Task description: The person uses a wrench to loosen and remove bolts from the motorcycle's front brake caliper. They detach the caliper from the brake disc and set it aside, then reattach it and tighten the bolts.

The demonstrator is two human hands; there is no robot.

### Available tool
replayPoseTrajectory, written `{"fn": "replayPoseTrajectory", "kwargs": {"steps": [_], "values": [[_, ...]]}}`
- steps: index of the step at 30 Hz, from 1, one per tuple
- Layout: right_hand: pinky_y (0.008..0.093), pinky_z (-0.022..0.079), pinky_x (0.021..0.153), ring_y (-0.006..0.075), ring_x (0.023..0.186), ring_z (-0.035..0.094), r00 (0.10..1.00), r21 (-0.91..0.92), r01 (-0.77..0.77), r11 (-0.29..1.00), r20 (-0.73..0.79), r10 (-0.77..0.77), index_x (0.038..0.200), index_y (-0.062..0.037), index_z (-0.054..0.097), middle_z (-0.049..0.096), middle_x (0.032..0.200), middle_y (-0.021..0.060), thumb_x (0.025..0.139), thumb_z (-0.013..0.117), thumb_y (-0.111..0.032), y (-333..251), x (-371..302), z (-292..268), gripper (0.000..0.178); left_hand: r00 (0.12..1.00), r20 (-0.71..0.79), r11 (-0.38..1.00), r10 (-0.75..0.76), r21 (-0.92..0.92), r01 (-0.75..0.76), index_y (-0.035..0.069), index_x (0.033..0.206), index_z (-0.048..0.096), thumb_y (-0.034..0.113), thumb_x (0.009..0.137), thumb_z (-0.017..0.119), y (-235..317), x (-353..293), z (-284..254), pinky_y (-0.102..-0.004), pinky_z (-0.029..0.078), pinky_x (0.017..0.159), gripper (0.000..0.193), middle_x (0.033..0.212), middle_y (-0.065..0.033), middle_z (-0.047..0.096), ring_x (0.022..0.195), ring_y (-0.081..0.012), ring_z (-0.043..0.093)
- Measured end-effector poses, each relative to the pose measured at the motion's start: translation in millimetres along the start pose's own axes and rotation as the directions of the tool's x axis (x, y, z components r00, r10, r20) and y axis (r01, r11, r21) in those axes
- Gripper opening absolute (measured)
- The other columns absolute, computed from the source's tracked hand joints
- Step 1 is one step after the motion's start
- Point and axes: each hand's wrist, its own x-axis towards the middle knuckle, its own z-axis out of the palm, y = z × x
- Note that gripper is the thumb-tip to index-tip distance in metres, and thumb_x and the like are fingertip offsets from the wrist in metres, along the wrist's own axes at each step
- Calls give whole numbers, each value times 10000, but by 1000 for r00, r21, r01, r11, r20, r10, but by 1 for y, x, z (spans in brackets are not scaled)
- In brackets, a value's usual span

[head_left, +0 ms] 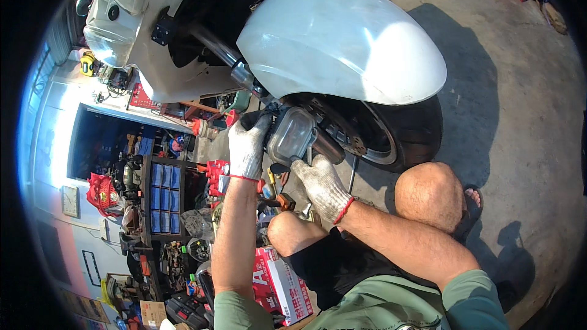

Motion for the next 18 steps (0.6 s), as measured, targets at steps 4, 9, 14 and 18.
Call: {"fn": "replayPoseTrajectory", "kwargs": {"steps": [4, 9, 14, 18], "values": [[309, 376, 434, 93, 532, 503, 1000, 42, 3, 999, -3, -3, 839, 20, 565, 556, 668, 20, 950, 637, -170, -1, -3, 0, 231, 1000, -9, 1000, -25, 11, 25, -92, 1128, 685, 64, 916, 694, 3, -2, 2, -268, 553, 717, 263, 974, -120, 735, 792, -142, 681], [276, 376, 464, 66, 572, 497, 1000, 40, -27, 999, 4, 27, 891, 13, 613, 555, 694, -15, 964, 637, -165, -7, -7, 0, 194, 998, 31, 997, -48, -56, 50, -91, 1138, 682, 71, 929, 681, -1, -1, 0, -259, 548, 739, 265, 982, -116, 735, 810, -138, 681], [253, 380, 500, 44, 630, 497, 998, -19, -67, 998, 14, 68, 957, 23, 637, 557, 746, -30, 973, 629, -141, -6, -3, 0, 165, 999, 31, 1000, 25, 6, -25, -82, 1142, 683, 91, 940, 677, -7, 0, -5, -258, 542, 754, 266, 986, -106, 733, 825, -128, 671], [259, 378, 495, 45, 626, 493, 998, 40, -67, 997, -20, 68, 978, 27, 641, 555, 742, -29, 970, 628, -134, -6, -5, 2, 161, 997, 42, 996, 57, 70, -60, -47, 1142, 690, 93, 943, 671, -9, -1, -6, -272, 536, 780, 244, 1009, -94, 725, 864, -143, 668]]}}
